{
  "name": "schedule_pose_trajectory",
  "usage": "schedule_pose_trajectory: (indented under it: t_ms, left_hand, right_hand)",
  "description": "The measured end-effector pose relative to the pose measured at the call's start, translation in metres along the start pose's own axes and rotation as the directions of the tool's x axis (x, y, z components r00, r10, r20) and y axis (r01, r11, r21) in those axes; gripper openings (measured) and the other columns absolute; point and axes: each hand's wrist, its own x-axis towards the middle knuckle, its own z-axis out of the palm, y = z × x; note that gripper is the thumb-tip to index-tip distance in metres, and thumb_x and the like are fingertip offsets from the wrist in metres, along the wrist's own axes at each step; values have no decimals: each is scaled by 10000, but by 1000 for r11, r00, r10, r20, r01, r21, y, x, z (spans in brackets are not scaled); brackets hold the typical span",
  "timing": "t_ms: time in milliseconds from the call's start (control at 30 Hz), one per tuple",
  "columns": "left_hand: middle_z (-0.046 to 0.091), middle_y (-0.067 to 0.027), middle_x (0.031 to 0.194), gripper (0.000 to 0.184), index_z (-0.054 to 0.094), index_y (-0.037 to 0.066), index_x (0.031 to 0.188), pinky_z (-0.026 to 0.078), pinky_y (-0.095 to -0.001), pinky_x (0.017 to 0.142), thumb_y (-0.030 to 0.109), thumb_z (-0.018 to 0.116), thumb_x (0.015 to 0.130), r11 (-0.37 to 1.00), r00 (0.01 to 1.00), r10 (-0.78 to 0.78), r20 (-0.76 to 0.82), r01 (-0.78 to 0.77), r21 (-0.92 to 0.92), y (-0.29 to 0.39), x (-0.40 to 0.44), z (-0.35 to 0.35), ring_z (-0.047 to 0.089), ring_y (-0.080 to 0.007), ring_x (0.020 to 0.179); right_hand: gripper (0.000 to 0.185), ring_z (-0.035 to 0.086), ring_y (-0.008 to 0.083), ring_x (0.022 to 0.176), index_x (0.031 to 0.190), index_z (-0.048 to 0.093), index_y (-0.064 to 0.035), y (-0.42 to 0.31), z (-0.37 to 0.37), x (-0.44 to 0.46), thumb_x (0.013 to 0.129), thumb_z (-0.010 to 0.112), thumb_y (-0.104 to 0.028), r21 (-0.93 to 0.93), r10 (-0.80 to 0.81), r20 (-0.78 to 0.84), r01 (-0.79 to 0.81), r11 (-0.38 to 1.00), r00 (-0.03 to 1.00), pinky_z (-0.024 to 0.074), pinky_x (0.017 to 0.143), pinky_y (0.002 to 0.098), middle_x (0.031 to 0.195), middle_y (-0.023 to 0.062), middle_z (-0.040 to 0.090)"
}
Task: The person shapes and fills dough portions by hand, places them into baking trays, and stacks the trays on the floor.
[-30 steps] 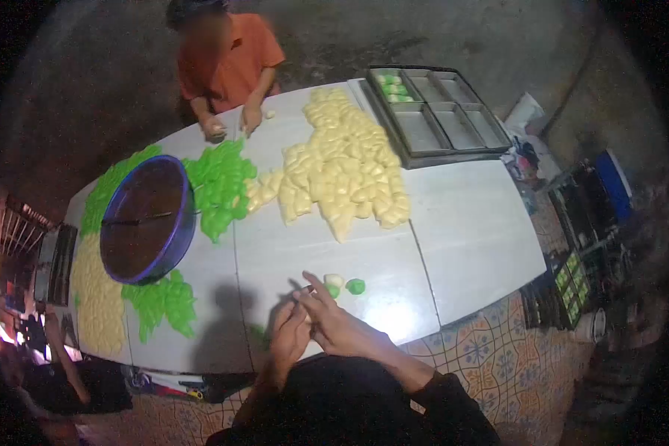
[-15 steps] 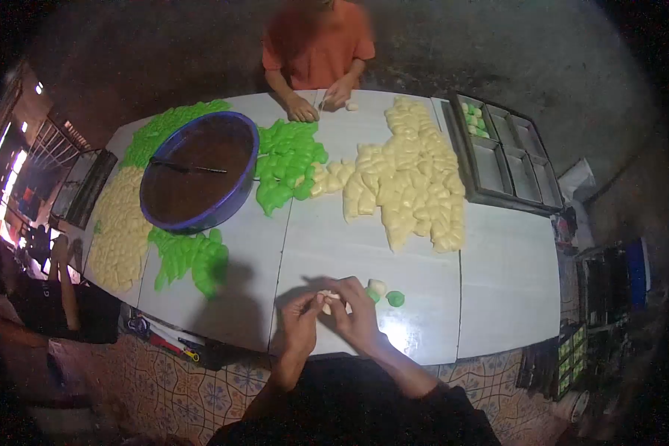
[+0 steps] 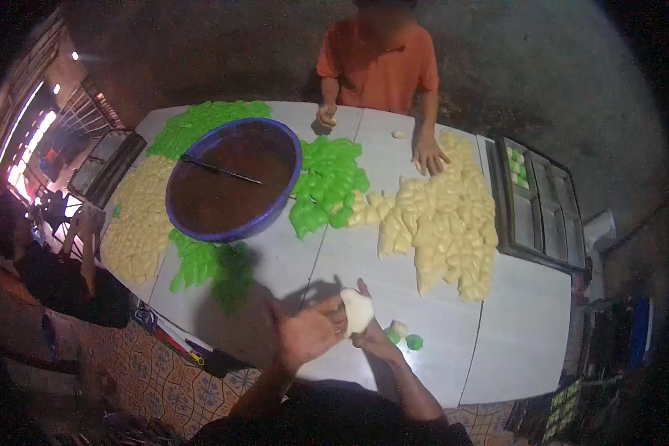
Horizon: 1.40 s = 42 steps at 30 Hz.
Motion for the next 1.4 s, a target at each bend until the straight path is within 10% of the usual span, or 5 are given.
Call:
schedule_pose_trajectory:
  t_ms: [267, 600, 767, 1033, 1400]
  left_hand:
    - [635, -213, 1052, 819, 513, -72, 1238, 449, -355, 903, 633, 218, 942, -152, 641, 755, -137, 375, 914, 311, 135, -91, 619, -264, 981]
    - [617, -125, 675, 986, 676, -33, 885, 460, -323, 639, 772, 108, 855, -235, 599, 800, -28, 357, 904, 253, 127, -61, 592, -194, 664]
    - [520, -243, 1274, 1051, 356, -95, 1360, 403, -392, 991, 781, 97, 839, 825, 911, -31, -412, 256, 504, 97, 58, -3, 570, -286, 1106]
    - [597, -118, 1142, 502, 455, -8, 1331, 458, -326, 870, 323, 509, 958, 523, 810, 382, -444, 206, 827, -16, 10, -21, 592, -204, 996]
    - [595, -74, 951, 190, 627, -63, 953, 554, -246, 724, 122, 607, 917, 421, 927, 234, -293, 175, 890, -59, -11, -20, 602, -121, 798]
  right_hand:
    - [976, 363, 289, 1265, 1480, 65, -290, 24, -11, 24, 761, 700, -471, 187, -127, -154, 155, 970, 980, 362, 987, 556, 1414, 105, 295]
    - [746, 448, 313, 1238, 1479, 174, -195, 35, -12, 43, 893, 628, -279, 177, -133, -208, 171, 969, 969, 389, 1034, 526, 1324, 128, 472]
    - [474, 583, 234, 1023, 1306, 394, 78, 30, -7, 46, 957, 529, -212, 817, 438, -130, -154, 555, 890, 496, 917, 325, 1174, 139, 556]
    - [307, 531, 247, 1009, 1137, 614, -2, -3, 17, -11, 832, 592, -30, -822, -337, -247, -12, 570, 909, 451, 861, 341, 1115, 138, 526]
    - [217, 563, 210, 1030, 1069, 638, -8, -4, -6, -72, 857, 604, -42, -403, -330, -377, 168, 900, 865, 472, 850, 315, 1112, 124, 528]
